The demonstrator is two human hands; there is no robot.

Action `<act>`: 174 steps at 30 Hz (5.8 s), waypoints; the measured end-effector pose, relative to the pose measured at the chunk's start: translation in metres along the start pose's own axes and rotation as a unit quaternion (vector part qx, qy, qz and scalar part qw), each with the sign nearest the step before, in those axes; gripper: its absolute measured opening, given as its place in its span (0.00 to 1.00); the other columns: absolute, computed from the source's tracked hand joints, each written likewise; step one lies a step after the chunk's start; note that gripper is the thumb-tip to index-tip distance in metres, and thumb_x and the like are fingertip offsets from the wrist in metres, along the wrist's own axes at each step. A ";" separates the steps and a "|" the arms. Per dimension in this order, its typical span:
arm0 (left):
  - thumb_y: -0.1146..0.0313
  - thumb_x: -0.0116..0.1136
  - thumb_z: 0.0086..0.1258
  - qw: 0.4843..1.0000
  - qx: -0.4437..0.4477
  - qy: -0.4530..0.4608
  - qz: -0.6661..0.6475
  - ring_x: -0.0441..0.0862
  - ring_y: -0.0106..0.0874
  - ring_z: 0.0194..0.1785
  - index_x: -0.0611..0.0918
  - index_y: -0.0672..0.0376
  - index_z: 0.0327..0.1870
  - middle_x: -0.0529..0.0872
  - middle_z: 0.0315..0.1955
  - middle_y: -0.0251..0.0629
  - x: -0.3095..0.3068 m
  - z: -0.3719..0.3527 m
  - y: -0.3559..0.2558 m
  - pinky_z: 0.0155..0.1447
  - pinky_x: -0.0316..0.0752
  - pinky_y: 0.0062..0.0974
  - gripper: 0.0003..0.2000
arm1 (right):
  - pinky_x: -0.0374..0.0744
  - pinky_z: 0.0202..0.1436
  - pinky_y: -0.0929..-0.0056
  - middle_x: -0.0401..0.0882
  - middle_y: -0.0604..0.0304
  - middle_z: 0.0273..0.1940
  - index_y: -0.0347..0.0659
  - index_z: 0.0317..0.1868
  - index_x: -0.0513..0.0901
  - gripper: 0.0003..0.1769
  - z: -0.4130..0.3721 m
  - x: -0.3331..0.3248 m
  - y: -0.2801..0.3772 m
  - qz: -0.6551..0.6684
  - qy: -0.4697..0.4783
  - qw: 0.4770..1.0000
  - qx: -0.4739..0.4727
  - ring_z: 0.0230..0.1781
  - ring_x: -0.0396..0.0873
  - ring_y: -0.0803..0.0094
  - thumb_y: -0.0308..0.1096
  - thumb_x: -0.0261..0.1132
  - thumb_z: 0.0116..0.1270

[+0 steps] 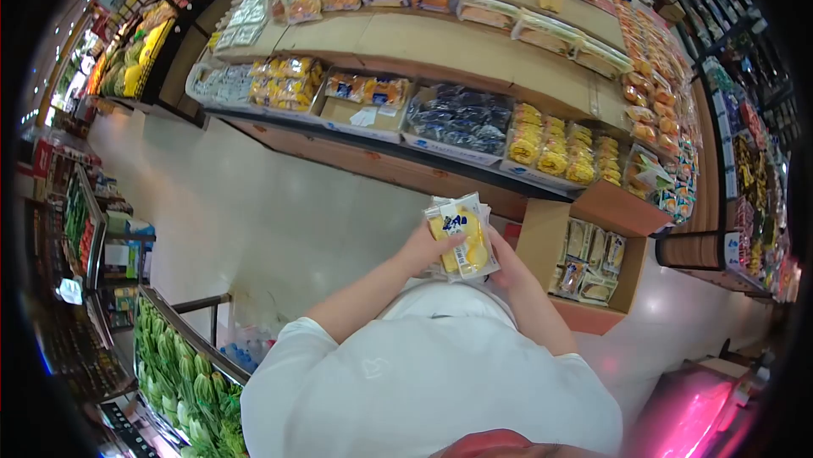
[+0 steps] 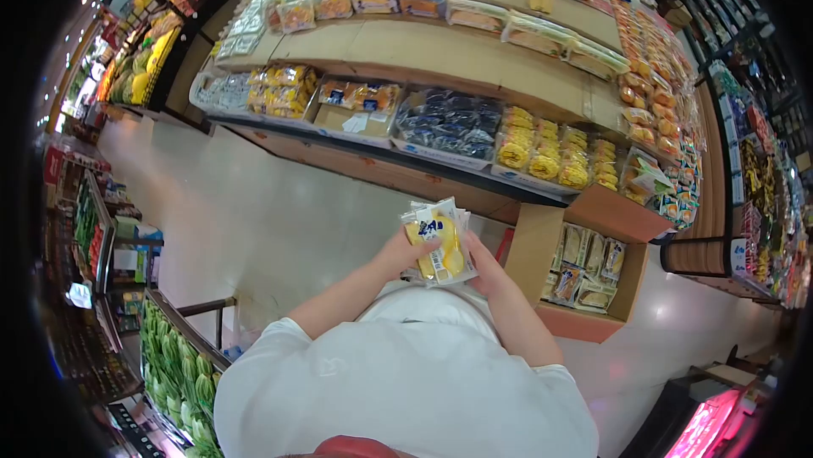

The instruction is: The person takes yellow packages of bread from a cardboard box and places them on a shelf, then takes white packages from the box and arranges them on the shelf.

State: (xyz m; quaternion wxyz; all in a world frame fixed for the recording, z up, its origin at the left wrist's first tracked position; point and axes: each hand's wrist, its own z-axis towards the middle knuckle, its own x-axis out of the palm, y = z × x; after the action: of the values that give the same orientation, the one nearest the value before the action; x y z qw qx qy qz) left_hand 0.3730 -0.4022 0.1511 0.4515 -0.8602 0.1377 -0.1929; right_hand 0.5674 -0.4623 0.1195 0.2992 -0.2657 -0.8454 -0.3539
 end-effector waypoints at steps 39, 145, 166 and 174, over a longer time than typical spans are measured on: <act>0.66 0.44 0.77 0.882 0.229 -0.411 -0.018 0.67 0.35 0.67 0.55 0.67 0.73 0.70 0.63 0.47 -0.322 -0.058 -0.042 0.71 0.59 0.30 0.27 | 0.77 0.59 0.67 0.73 0.55 0.58 0.39 0.69 0.58 0.33 0.302 0.312 -0.072 -0.282 0.256 0.915 0.132 0.57 0.75 0.68 0.32 0.64 0.68; 0.72 0.73 0.50 0.923 0.264 -0.106 0.260 0.77 0.41 0.56 0.77 0.59 0.57 0.80 0.50 0.44 -0.334 0.221 -0.249 0.61 0.71 0.33 0.29 | 0.74 0.60 0.63 0.77 0.48 0.55 0.40 0.61 0.70 0.37 0.393 0.212 0.202 -0.577 -0.018 0.739 -0.349 0.58 0.76 0.53 0.33 0.77 0.51; 0.77 0.66 0.60 0.934 0.235 -0.163 0.213 0.84 0.33 0.40 0.72 0.61 0.60 0.84 0.40 0.43 -0.379 0.413 -0.331 0.45 0.78 0.30 0.26 | 0.76 0.56 0.60 0.76 0.48 0.53 0.33 0.60 0.71 0.37 0.510 0.247 0.312 -0.653 -0.303 0.584 -0.375 0.55 0.75 0.51 0.42 0.75 0.54; 0.79 0.65 0.61 0.944 0.269 -0.130 0.141 0.82 0.24 0.38 0.69 0.64 0.61 0.81 0.46 0.38 -0.389 0.440 -0.319 0.43 0.79 0.22 0.27 | 0.79 0.49 0.62 0.79 0.48 0.49 0.33 0.56 0.73 0.31 0.526 0.244 0.320 -0.633 -0.275 0.652 -0.314 0.46 0.80 0.55 0.40 0.74 0.56</act>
State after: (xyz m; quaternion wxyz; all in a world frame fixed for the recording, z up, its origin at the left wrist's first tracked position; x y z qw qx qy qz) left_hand 0.2483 0.2532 0.1068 0.7030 -0.6958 0.1405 -0.0438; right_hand 0.4461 0.1888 0.1293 -0.3451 0.1701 -0.6906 -0.6124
